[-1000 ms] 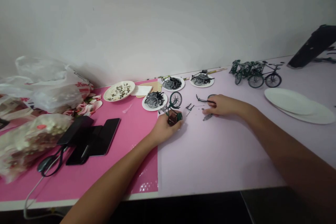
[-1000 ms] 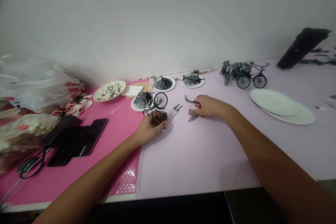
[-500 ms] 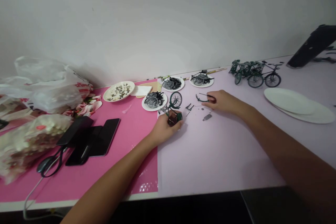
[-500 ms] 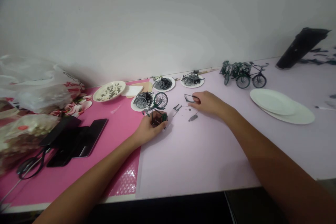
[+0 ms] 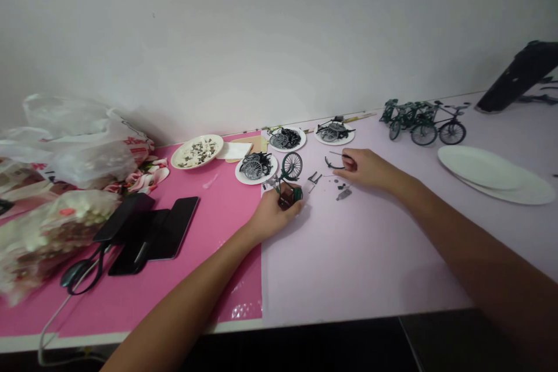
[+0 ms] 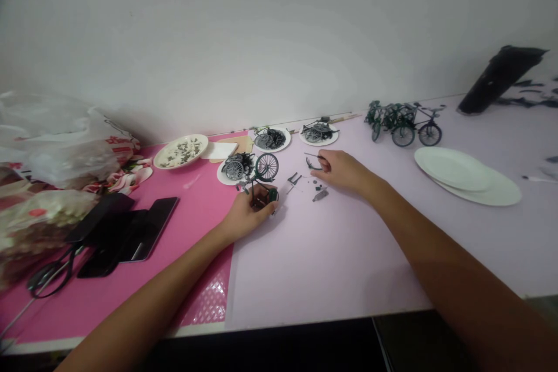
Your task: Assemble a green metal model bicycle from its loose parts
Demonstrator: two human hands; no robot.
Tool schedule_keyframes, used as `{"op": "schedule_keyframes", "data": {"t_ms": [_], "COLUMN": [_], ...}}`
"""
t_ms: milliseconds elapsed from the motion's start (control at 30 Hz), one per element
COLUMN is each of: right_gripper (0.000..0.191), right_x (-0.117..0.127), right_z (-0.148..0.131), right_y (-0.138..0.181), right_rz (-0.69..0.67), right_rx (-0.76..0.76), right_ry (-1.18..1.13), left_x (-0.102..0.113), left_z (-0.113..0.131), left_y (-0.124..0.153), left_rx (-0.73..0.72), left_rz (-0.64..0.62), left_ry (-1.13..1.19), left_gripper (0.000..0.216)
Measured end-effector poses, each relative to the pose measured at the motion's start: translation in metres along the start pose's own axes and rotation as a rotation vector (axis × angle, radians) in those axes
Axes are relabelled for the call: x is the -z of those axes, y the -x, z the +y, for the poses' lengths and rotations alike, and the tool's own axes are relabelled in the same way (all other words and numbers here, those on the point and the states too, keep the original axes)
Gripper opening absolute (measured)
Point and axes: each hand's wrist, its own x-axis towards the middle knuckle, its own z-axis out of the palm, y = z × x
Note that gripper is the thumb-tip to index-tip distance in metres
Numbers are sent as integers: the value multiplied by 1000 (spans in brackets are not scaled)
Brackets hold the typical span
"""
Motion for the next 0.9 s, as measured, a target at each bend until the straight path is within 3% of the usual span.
{"op": "schedule_keyframes", "data": {"t_ms": [100, 300, 500, 600, 900], "right_gripper": [34, 14, 43, 53, 52], "right_x": [0, 4, 1, 1, 3], "right_z": [1, -7, -8, -9, -14], "right_y": [-2, 2, 4, 4, 6], "right_rz": [18, -119, -89, -172, -263], "right_rx": [17, -72, -58, -49, 11], "right_ry": [-71, -221, -124, -70, -84], "left_x": [0, 0, 0, 0, 0], "left_z": [1, 1, 1, 4, 3], "left_y": [0, 0, 0, 0, 0], "left_rx": [-4, 6, 10, 15, 9], "left_rz": [0, -4, -2, -2, 2], "left_ry": [0, 9, 6, 8, -3], "left_gripper": [27, 28, 28, 28, 28]}}
